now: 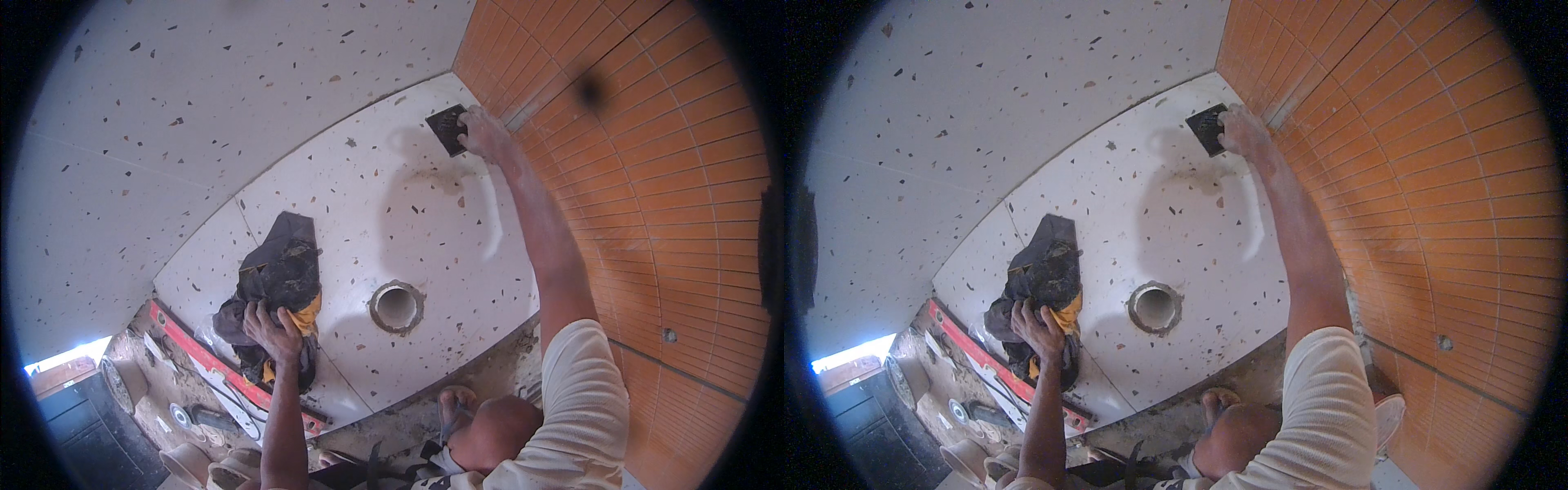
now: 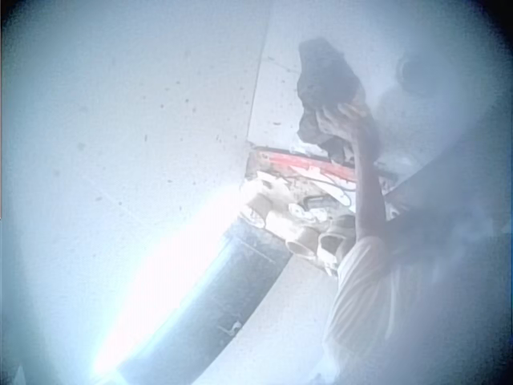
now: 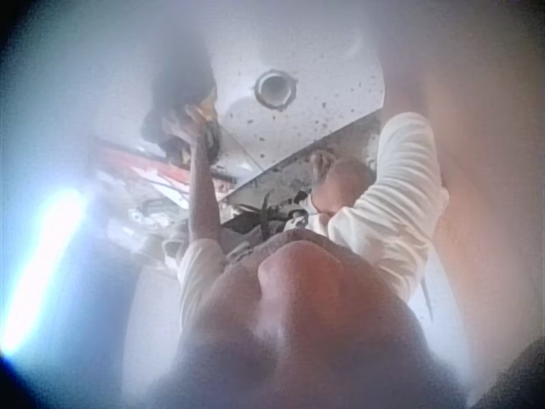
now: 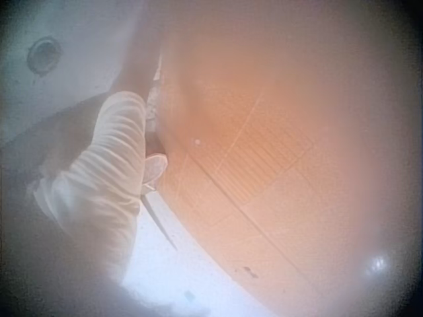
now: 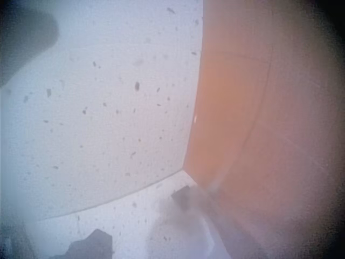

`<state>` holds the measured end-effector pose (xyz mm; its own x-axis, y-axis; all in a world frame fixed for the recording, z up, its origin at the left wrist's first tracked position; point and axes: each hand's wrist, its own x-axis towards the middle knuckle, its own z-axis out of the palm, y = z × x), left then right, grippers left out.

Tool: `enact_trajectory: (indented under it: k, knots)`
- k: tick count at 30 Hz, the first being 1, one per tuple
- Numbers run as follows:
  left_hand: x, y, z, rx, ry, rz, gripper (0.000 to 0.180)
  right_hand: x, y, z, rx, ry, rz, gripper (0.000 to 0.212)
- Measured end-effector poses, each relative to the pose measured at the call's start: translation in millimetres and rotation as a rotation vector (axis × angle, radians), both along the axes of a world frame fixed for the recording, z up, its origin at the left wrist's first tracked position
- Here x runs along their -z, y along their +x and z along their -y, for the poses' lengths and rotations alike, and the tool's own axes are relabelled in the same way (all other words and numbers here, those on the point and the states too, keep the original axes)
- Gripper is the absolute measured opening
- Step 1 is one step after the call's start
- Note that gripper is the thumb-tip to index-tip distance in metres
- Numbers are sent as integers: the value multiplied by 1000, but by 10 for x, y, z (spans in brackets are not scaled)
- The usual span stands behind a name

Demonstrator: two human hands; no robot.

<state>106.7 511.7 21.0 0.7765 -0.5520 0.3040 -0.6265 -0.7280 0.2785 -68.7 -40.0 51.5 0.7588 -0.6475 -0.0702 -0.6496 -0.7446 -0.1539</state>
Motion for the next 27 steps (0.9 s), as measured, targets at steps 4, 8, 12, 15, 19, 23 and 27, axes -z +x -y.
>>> enact_trajectory:
  k: [4,8,12,15,19,23,27]
  knots:
    - [20,-5,8,2,3,5,46,-103,33,134,-68,57,-103,35]
    - [20,-8,2,4,2,1,45,-112,58,152,-100,67,-103,38]
    - [18,-10,15,5,0,-1,44,-85,67,186,-125,66,-106,40]
    - [11,-20,29,-2,4,-14,45,-67,50,222,-105,126,-74,42]
    - [20,-3,7,6,-6,-4,44,-108,21,157,-122,152,21,42]
    - [15,0,-5,3,8,9,45,-151,25,125,-76,244,21,41]
    - [66,25,7,17,-10,19,45,-124,65,236,-63,217,-51,41]
